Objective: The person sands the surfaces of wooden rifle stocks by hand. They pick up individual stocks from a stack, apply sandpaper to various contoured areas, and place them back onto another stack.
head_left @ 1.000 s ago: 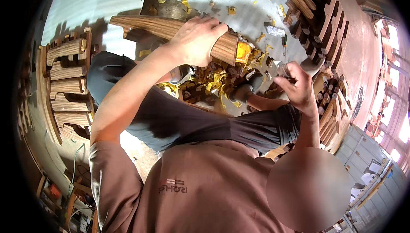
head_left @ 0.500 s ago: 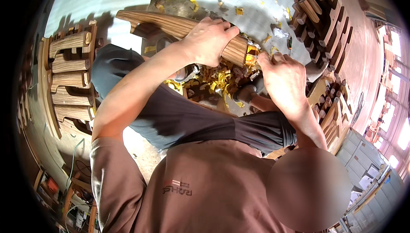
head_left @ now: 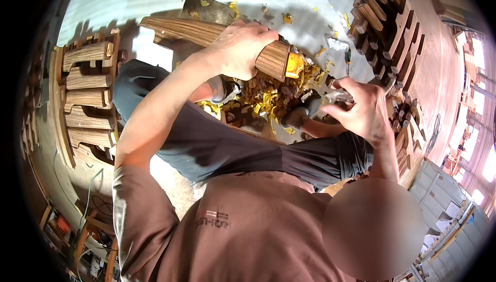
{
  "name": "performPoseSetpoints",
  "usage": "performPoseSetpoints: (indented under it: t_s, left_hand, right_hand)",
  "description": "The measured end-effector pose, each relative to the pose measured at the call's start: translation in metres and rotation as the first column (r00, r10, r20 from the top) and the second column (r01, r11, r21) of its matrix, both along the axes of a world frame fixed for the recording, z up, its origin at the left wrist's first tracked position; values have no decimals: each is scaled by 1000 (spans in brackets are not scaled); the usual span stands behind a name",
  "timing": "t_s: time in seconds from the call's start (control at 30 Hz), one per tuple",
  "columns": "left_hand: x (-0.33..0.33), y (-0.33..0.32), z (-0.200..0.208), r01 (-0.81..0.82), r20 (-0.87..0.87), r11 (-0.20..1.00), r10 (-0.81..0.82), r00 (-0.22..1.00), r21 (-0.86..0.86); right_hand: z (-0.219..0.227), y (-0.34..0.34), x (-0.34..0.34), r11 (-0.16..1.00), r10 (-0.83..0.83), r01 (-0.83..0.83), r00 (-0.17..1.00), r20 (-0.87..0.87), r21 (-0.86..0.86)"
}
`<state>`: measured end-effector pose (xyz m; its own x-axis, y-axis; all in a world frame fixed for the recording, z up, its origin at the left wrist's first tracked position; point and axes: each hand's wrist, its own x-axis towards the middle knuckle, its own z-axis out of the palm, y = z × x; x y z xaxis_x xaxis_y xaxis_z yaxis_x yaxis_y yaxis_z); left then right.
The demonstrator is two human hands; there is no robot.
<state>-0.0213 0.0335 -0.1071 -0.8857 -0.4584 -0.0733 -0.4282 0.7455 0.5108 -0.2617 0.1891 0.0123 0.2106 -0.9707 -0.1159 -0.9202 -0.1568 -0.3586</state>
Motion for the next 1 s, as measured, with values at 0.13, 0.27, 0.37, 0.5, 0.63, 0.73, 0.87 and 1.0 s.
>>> performPoseSetpoints:
  t_s: [0.13, 0.27, 0.37, 0.5, 0.63, 0.73, 0.87, 1.0]
  left_hand:
    - [7, 2, 9, 34, -30, 999, -33, 999, 31]
    - [11, 3, 7, 62, -32, 996, -60, 998, 66]
    - [13, 4, 8, 65, -60, 993, -59, 996, 98]
    - [14, 7, 7, 72, -13, 993, -71, 997, 93]
    - [15, 7, 11, 100, 25, 987, -103, 994, 125]
    - [13, 5, 14, 135, 56, 976, -146, 988, 173]
    - [13, 1, 19, 159, 125, 961, -190, 974, 227]
    - [17, 3, 14, 176, 51, 966, -188, 981, 187]
  right_hand:
    - [-44, -16, 8, 917, 121, -92, 991, 49, -389]
    - [-54, -31, 28, 888, 250, -204, 966, 62, -412]
    - [-54, -39, 28, 831, 379, -350, 925, -19, -432]
    - [-53, -42, 28, 812, 434, -400, 901, -17, -425]
    - [-58, -41, 31, 827, 448, -384, 892, 69, -411]
    - [-63, -39, 28, 855, 429, -354, 893, 135, -378]
    - [-61, -38, 29, 869, 427, -356, 890, 157, -344]
    - [-57, -39, 31, 849, 477, -411, 866, 147, -331]
